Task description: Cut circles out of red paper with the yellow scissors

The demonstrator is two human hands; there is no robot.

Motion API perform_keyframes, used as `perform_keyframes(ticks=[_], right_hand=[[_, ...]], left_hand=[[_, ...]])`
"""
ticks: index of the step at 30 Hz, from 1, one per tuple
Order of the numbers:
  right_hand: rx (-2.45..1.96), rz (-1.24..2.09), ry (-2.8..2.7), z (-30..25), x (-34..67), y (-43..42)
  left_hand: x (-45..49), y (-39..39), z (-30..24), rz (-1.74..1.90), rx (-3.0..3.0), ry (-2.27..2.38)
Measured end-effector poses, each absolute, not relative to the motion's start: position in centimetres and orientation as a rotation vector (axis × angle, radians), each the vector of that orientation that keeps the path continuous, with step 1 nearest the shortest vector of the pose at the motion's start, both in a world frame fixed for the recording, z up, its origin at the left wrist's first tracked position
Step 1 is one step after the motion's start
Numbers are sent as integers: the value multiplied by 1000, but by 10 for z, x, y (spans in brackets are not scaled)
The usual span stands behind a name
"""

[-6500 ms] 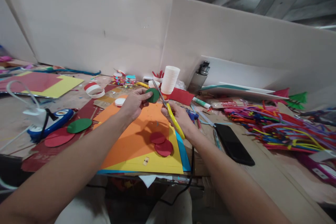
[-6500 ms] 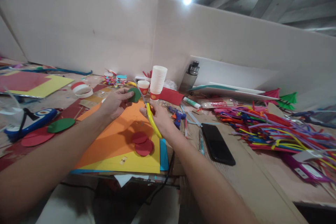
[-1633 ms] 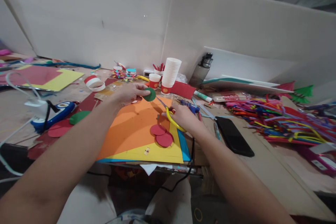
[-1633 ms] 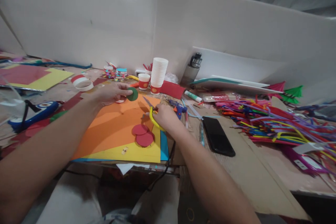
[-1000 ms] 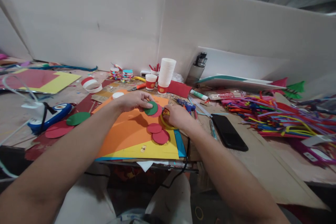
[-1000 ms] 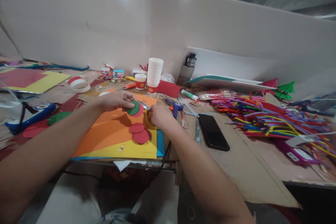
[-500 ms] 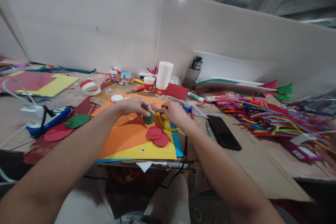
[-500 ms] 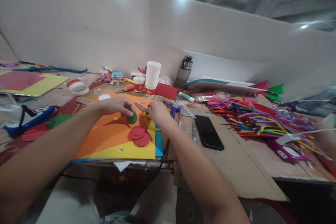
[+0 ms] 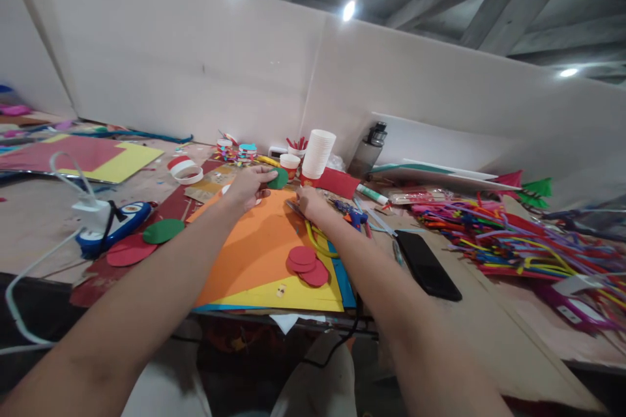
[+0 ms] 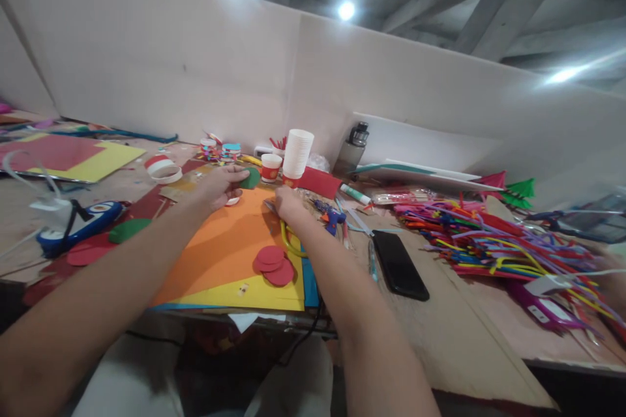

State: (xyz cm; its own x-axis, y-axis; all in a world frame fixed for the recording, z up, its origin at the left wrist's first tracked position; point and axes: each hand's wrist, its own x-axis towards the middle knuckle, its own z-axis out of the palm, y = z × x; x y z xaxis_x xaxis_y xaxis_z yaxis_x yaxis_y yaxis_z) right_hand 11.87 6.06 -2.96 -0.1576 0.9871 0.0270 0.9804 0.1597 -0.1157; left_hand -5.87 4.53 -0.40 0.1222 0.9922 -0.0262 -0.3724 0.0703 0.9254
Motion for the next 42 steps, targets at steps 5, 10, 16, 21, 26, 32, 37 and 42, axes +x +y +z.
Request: perform_keyframes(ticks=[5,10,16,21,26,32,37,42], right_hand=[[-1961,138,-2224,-10,133,47],[-1477,660,-2613,27,152,16],[-1968,-211,-1995,27,196,49],[-2216,-270,-1823,6,223,87],[-2311,-262,-1800,-6,226,94],[-2243,-243,-1772,-1,233,93],[-2116,-26,-1681,13,254,102],[-1931,115,-1423,19,273,107]], left_hand=[[-58,47,-4,1351,824,852],[-55,48,-5,1381,767,855],[-52,42,-4,1339,783,859],[-53,42,-4,1333,816,832],[-52,42,-3,1311,823,826],[-50,40,-3,1306,823,825],[-50,39,-2,1316,810,861],[-50,41,-4,1308,827,882]])
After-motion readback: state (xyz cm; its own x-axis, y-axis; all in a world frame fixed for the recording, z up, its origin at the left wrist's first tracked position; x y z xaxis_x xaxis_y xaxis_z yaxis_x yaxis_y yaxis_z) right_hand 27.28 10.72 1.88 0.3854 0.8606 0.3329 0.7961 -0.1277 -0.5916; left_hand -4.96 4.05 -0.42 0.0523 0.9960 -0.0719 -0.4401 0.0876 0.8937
